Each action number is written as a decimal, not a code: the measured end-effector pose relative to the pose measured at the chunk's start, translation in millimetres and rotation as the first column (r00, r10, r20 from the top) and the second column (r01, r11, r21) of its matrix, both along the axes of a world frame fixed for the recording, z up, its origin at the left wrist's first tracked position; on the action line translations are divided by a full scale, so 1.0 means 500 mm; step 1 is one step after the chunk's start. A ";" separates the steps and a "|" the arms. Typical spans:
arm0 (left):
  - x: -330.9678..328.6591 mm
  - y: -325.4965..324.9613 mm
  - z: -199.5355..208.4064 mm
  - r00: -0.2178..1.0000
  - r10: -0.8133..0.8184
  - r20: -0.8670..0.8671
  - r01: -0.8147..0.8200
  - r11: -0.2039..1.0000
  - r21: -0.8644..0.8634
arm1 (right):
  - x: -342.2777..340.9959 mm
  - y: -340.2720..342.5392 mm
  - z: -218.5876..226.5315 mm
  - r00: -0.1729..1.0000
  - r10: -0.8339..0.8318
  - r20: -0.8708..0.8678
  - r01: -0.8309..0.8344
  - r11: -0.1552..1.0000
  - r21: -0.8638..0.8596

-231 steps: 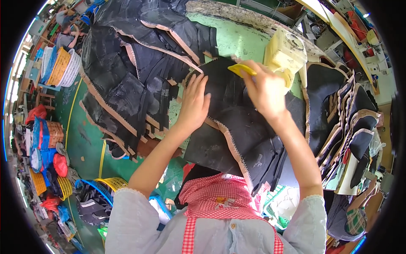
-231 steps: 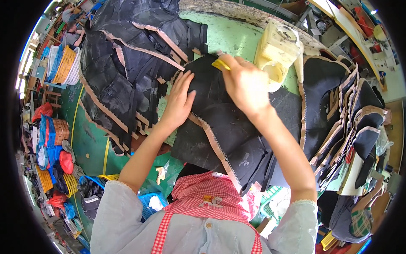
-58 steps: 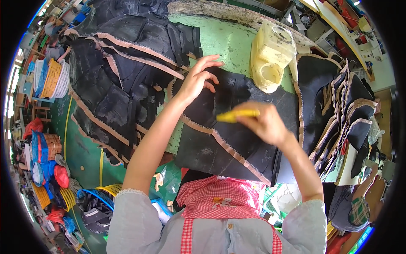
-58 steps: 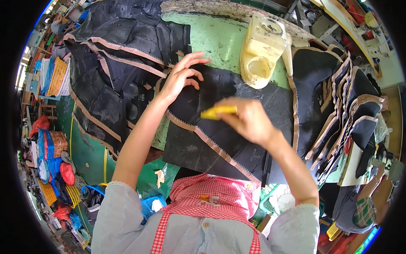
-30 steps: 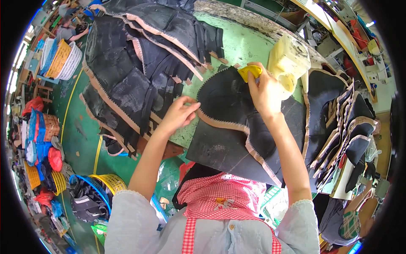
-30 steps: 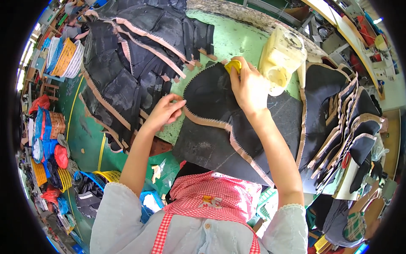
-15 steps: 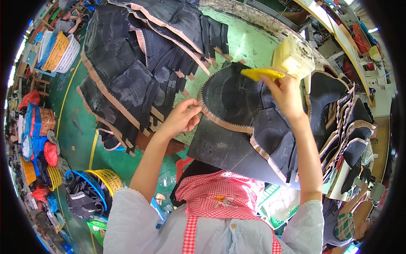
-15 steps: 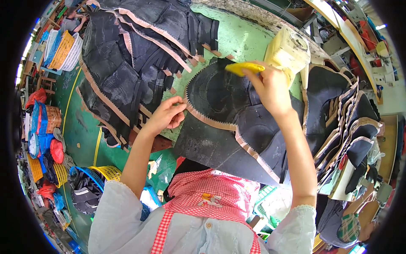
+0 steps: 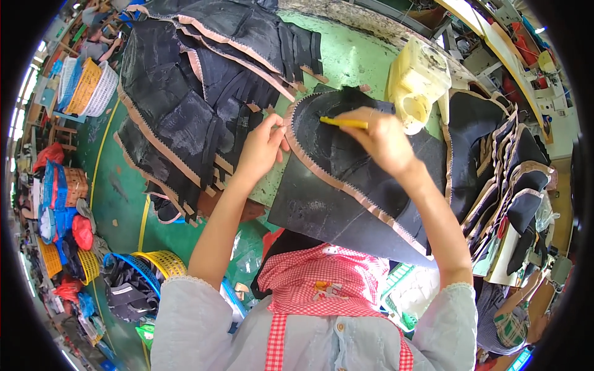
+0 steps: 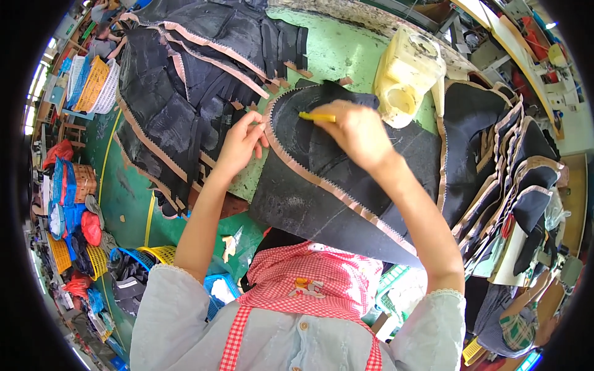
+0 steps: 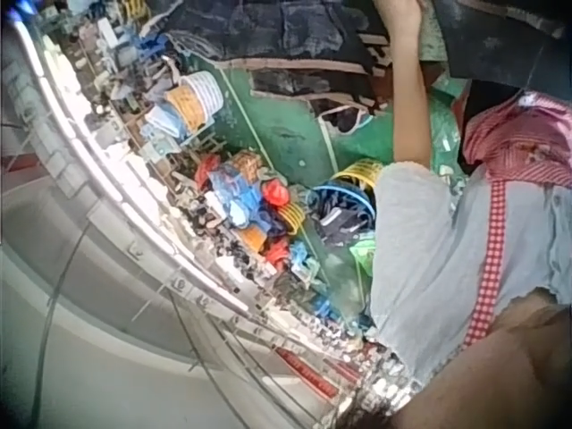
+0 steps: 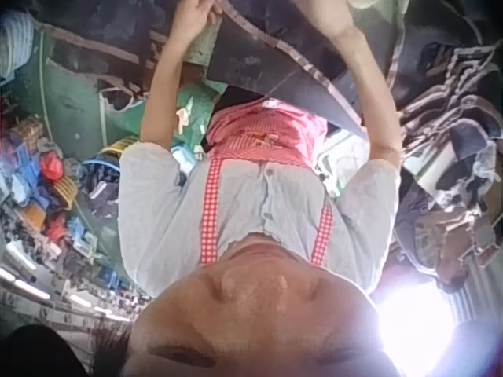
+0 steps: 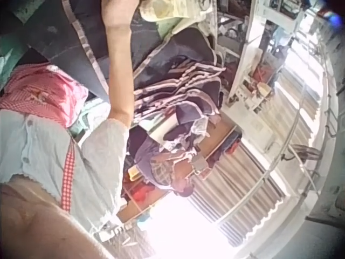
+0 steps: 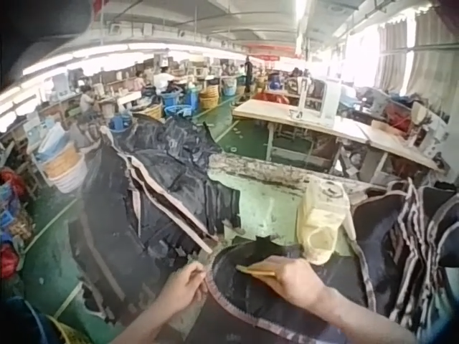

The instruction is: Applying adhesive to the edges of leather shoe upper components using a brush and a spreader tool.

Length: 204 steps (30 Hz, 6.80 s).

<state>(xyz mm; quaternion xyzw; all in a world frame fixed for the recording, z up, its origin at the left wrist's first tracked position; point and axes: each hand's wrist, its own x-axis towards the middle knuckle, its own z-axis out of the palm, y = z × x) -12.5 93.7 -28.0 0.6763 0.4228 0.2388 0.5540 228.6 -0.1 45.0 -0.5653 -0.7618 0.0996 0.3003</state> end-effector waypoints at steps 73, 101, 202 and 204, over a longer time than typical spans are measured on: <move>0.170 0.168 -0.104 0.965 0.261 0.013 -0.219 0.783 0.583 | 0.097 -0.358 0.033 0.987 -0.075 -0.141 0.037 0.967 -0.253; 0.170 0.156 -0.097 0.965 0.261 -0.012 -0.204 0.780 0.591 | 0.118 -0.376 0.079 0.886 -0.462 -0.037 0.445 0.871 -0.209; -0.012 0.223 0.358 0.994 -0.108 0.021 0.053 0.638 0.768 | 0.307 -0.377 0.049 0.563 -0.805 -0.186 0.769 0.593 -0.238; 0.109 0.154 0.294 0.975 -0.093 0.203 -0.014 0.881 0.473 | 0.329 -0.450 0.041 0.474 -0.849 -0.236 0.822 0.522 -0.228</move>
